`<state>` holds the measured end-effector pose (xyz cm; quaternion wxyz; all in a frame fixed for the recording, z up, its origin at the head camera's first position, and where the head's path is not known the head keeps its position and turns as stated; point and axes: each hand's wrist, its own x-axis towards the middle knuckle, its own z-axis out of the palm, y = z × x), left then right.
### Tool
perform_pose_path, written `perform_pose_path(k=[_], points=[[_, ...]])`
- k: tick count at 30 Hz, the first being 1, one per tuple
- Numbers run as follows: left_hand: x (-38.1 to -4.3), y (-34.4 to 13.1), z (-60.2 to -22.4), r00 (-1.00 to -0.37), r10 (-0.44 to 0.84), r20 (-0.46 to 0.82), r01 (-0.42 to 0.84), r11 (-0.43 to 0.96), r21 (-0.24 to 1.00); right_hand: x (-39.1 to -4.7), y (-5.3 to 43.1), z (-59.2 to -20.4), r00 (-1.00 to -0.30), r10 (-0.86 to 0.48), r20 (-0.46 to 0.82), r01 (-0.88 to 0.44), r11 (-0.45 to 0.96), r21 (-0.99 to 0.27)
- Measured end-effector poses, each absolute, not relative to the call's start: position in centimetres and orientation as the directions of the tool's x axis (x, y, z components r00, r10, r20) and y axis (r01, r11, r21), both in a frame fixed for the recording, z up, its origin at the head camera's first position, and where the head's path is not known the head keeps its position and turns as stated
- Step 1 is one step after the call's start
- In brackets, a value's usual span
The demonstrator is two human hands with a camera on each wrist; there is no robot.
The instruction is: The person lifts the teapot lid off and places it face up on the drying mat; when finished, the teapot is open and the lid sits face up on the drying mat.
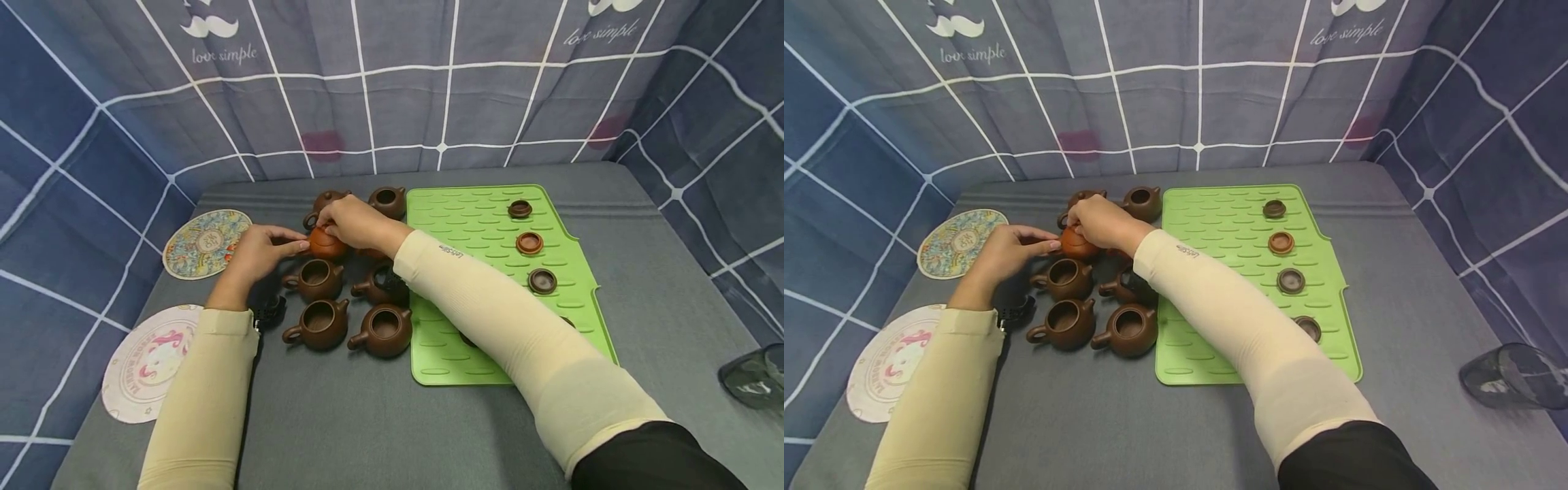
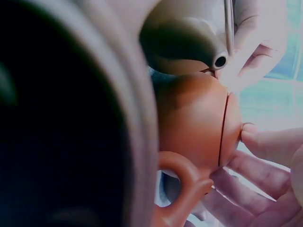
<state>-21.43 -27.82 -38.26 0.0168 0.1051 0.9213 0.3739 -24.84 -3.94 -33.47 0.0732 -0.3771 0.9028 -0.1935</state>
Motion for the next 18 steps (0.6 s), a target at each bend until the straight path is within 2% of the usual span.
perform_pose_path(k=[6, 18], points=[[-21.5, -27.8, -38.4, -0.978, 0.205, 0.045, 0.179, 0.699, 0.692, -24.5, -3.8, -33.2, -0.711, -0.702, 0.034, -0.647, 0.635, -0.422], [-21.6, -27.7, -38.2, -0.975, 0.207, 0.076, 0.202, 0.703, 0.682, -21.0, 1.0, -30.6, -0.692, -0.698, 0.182, -0.629, 0.460, -0.627]])
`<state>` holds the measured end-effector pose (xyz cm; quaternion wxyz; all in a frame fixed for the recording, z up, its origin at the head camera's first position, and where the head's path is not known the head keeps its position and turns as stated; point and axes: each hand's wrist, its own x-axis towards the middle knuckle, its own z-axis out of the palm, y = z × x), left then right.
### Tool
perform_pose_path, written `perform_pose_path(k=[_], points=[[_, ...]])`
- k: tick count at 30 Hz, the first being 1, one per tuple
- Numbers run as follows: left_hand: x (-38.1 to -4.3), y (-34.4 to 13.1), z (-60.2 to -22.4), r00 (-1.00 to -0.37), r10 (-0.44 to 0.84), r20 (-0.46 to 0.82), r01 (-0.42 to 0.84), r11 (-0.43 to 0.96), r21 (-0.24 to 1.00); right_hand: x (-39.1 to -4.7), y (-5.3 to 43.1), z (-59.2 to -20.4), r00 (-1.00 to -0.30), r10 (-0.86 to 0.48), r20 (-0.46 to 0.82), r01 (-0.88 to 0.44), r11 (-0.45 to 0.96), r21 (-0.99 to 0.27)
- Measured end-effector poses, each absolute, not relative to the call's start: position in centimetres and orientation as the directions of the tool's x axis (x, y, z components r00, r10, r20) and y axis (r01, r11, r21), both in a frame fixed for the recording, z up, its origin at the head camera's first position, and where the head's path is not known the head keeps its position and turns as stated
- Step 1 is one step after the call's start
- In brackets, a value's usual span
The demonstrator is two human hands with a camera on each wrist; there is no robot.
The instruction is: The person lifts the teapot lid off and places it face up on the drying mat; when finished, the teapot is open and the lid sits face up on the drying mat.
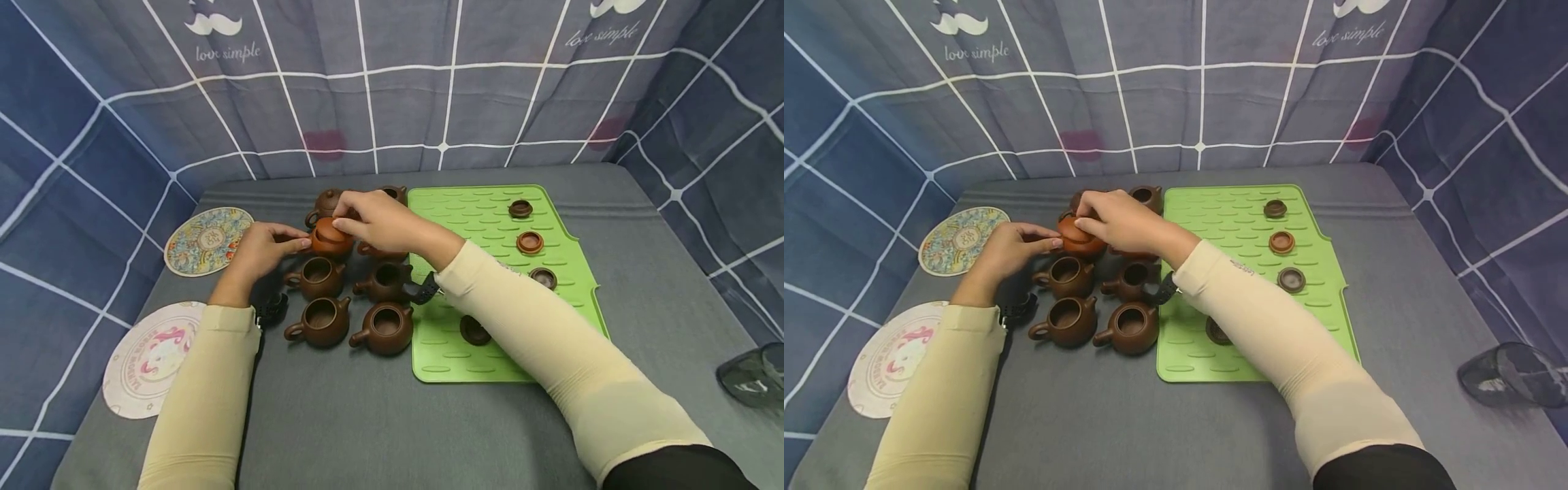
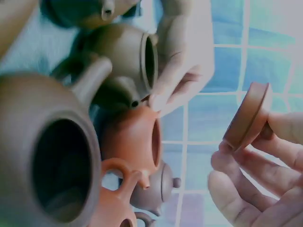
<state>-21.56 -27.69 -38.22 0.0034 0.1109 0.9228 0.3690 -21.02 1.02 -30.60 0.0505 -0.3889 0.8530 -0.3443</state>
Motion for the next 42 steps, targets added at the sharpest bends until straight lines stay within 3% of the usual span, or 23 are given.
perform_pose_path(k=[9, 14, 17, 20, 27, 36, 42], points=[[-22.1, -27.5, -38.2, -0.977, 0.195, 0.086, 0.201, 0.709, 0.676, -19.0, 8.5, -31.9, -0.716, -0.655, 0.241, -0.372, 0.067, -0.926], [-22.3, -27.3, -38.0, -0.976, 0.199, 0.088, 0.205, 0.708, 0.676, -18.7, 12.9, -33.5, -0.805, -0.561, 0.190, -0.162, -0.100, -0.982], [-22.2, -27.3, -38.1, -0.975, 0.202, 0.088, 0.207, 0.710, 0.673, -18.6, 15.2, -34.6, -0.868, -0.484, 0.109, -0.059, -0.118, -0.991], [-22.2, -27.4, -38.2, -0.976, 0.195, 0.093, 0.206, 0.714, 0.669, -18.8, 17.0, -35.6, -0.920, -0.391, 0.026, 0.001, -0.068, -0.998], [-21.9, -27.7, -38.5, -0.979, 0.184, 0.092, 0.197, 0.706, 0.680, -19.8, 18.3, -37.6, -0.971, -0.207, -0.119, 0.062, 0.261, -0.963], [-21.7, -27.8, -38.1, -0.980, 0.183, 0.072, 0.183, 0.710, 0.680, -19.9, 17.3, -38.1, -0.973, -0.222, -0.064, -0.082, 0.590, -0.803], [-21.8, -27.7, -38.3, -0.981, 0.185, 0.063, 0.178, 0.707, 0.684, -20.0, 17.0, -38.5, -0.976, -0.207, -0.073, -0.098, 0.708, -0.700]])
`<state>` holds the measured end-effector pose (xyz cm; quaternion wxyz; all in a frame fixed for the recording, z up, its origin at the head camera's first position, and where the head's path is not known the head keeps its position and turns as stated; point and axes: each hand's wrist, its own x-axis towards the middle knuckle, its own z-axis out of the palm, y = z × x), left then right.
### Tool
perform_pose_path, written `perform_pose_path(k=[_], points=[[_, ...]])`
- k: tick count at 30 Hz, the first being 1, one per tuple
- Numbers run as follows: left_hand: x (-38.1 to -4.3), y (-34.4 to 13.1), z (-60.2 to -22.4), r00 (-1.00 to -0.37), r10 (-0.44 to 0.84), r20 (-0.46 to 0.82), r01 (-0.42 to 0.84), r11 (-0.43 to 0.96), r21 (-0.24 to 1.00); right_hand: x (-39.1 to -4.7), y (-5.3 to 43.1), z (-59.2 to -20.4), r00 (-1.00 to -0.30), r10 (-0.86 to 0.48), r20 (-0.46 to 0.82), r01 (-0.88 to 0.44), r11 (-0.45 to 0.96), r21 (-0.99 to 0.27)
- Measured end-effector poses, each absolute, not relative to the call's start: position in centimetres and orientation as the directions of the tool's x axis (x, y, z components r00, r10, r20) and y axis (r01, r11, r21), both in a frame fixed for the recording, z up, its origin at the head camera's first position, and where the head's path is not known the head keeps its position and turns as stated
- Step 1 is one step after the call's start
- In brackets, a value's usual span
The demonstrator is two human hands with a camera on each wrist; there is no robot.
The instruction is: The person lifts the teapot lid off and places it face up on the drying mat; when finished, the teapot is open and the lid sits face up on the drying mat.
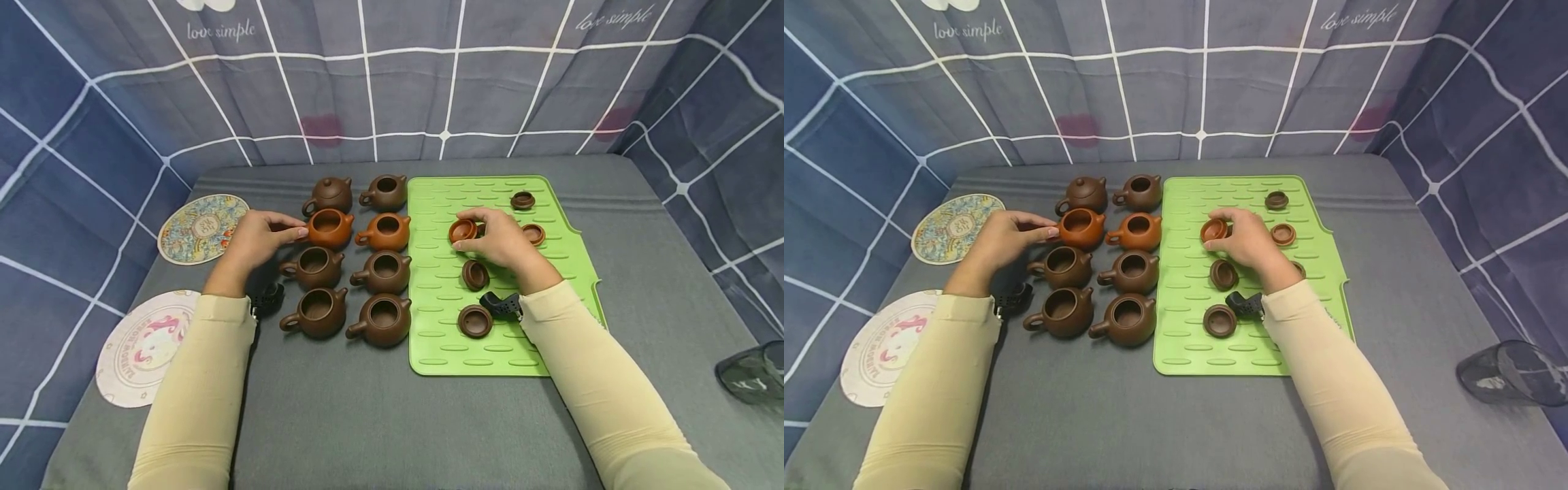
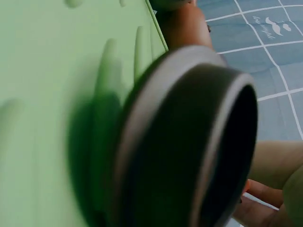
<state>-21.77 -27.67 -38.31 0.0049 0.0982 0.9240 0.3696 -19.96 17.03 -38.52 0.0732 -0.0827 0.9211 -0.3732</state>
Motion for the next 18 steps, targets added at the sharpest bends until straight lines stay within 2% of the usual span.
perform_pose_path(k=[9, 18], points=[[-21.8, -27.8, -38.5, -0.982, 0.179, 0.060, 0.171, 0.709, 0.684, -19.6, 17.5, -37.5, -0.973, -0.192, -0.126, -0.023, 0.629, -0.777], [-21.7, -27.6, -38.4, -0.981, 0.180, 0.068, 0.177, 0.708, 0.683, -19.1, 18.4, -36.2, -0.983, -0.163, -0.089, -0.034, 0.628, -0.777]])
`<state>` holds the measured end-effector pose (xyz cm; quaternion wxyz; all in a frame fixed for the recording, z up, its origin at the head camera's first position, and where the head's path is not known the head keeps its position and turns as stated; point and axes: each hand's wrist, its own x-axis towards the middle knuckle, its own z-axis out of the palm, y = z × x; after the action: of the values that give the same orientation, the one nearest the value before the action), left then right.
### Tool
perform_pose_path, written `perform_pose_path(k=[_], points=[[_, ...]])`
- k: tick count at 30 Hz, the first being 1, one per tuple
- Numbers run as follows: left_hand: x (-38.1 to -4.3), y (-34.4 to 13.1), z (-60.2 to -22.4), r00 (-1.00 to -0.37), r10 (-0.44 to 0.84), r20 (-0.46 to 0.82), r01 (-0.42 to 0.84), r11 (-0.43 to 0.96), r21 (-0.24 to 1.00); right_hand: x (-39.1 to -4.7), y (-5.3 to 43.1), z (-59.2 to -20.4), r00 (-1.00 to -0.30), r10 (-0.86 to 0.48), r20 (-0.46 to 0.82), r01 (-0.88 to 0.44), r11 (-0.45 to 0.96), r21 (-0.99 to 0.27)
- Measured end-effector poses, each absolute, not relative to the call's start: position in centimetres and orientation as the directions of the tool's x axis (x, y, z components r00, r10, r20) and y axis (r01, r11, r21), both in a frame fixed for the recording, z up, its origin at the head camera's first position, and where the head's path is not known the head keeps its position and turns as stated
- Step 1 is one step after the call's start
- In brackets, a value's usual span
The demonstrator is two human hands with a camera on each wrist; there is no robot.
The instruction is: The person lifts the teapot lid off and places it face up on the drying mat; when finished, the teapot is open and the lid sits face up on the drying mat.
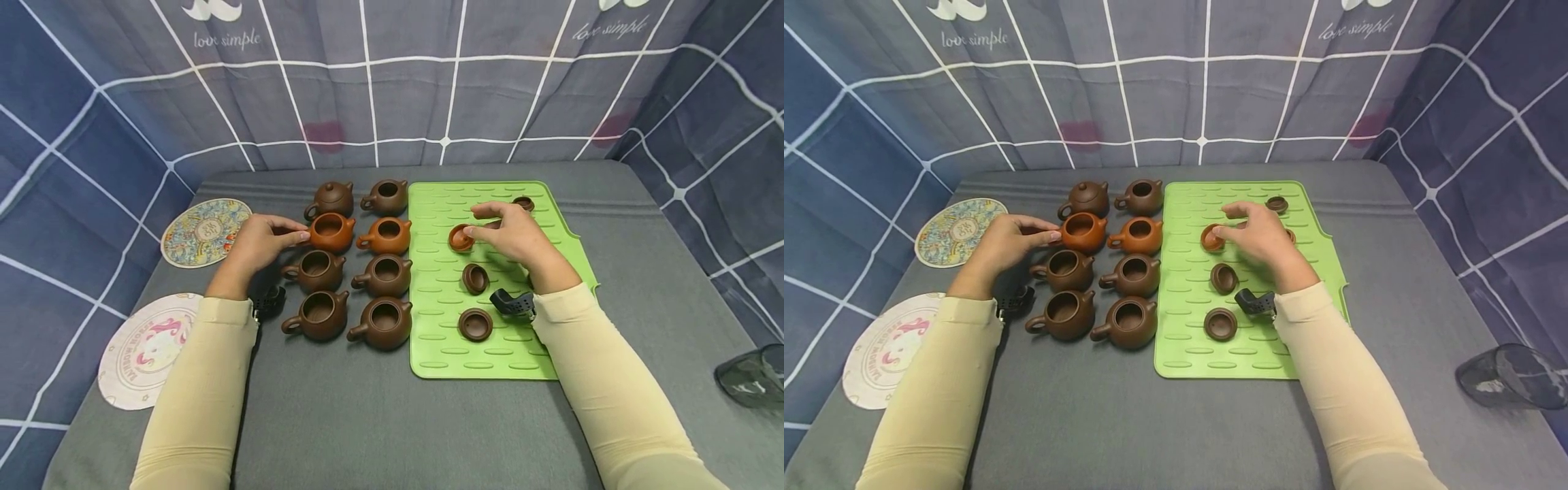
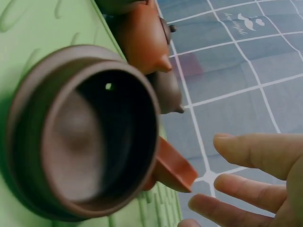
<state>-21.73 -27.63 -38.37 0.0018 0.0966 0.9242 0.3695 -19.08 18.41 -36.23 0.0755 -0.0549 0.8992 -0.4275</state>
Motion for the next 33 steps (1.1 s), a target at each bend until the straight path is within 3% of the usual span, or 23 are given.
perform_pose_path(k=[15, 24, 33], points=[[-21.5, -27.6, -38.1, -0.977, 0.195, 0.086, 0.202, 0.718, 0.666, -19.5, 17.1, -35.0, -0.979, -0.203, -0.016, -0.127, 0.669, -0.732], [-20.7, -27.4, -35.3, -0.956, 0.189, 0.224, 0.286, 0.768, 0.573, -21.8, 13.1, -32.6, -0.940, -0.336, 0.054, -0.294, 0.722, -0.626], [-23.8, -26.5, -33.6, -0.972, 0.220, 0.088, 0.232, 0.810, 0.538, -26.0, 5.8, -30.5, -0.840, -0.540, 0.058, -0.486, 0.700, -0.524]])
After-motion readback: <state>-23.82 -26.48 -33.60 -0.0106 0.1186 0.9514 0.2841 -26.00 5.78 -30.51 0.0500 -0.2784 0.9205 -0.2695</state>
